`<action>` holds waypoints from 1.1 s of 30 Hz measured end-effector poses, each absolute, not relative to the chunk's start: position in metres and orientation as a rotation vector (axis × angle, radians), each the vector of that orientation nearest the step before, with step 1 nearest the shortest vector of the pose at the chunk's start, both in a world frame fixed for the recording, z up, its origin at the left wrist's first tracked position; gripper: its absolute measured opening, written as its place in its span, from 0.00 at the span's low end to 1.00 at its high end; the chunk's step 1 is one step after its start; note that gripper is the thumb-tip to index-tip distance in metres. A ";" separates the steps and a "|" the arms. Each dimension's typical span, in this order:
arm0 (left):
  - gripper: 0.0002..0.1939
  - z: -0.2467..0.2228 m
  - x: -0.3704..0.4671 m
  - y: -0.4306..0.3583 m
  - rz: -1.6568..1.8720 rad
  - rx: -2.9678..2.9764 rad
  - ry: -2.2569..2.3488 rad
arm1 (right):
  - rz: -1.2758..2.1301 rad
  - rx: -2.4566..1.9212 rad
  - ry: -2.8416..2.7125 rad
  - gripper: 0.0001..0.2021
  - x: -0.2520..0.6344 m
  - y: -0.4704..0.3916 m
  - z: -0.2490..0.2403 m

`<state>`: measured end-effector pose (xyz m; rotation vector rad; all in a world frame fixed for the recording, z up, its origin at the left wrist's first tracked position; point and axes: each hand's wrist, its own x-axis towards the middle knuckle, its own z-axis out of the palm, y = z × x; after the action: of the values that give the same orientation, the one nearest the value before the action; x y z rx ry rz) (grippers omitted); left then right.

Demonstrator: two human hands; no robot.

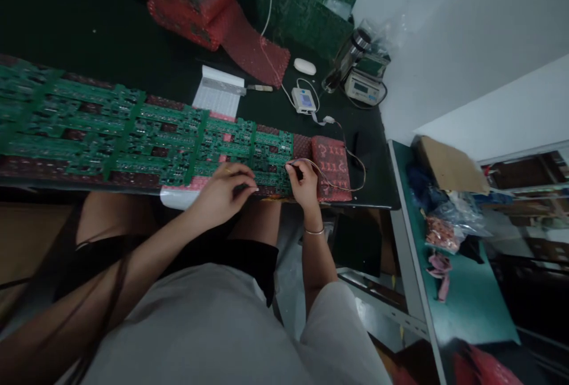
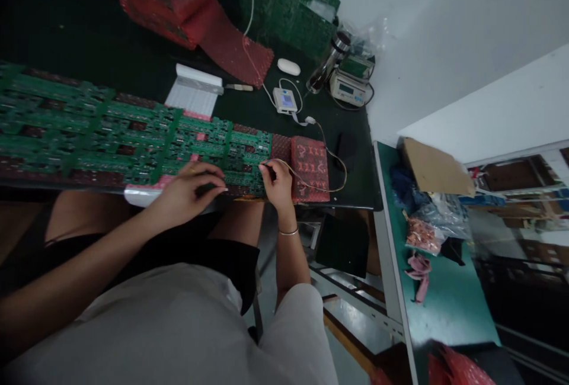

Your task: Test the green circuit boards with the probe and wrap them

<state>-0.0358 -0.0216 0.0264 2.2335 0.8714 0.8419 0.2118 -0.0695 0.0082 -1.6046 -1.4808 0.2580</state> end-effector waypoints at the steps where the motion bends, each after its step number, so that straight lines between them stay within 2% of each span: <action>1: 0.12 0.024 -0.018 -0.019 0.797 2.241 0.858 | 0.254 -1.598 -1.483 0.16 0.212 -0.069 0.008; 6: 0.10 0.014 0.037 -0.018 0.605 2.279 0.953 | 0.241 -1.511 -1.473 0.16 0.213 -0.068 0.006; 18: 0.08 0.016 0.043 -0.027 0.587 2.407 1.064 | 0.261 -1.528 -1.477 0.16 0.213 -0.067 0.006; 23: 0.14 0.008 0.028 -0.045 0.694 2.599 0.893 | 0.263 -1.529 -1.437 0.17 0.215 -0.067 0.005; 33: 0.19 0.010 0.017 -0.063 0.627 2.701 0.797 | 0.356 -1.499 -1.625 0.12 0.204 -0.053 0.018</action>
<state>0.0170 -0.0631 0.0100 2.7013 0.7968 0.6266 0.2038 -0.0530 0.0182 -1.4990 -1.6247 0.3558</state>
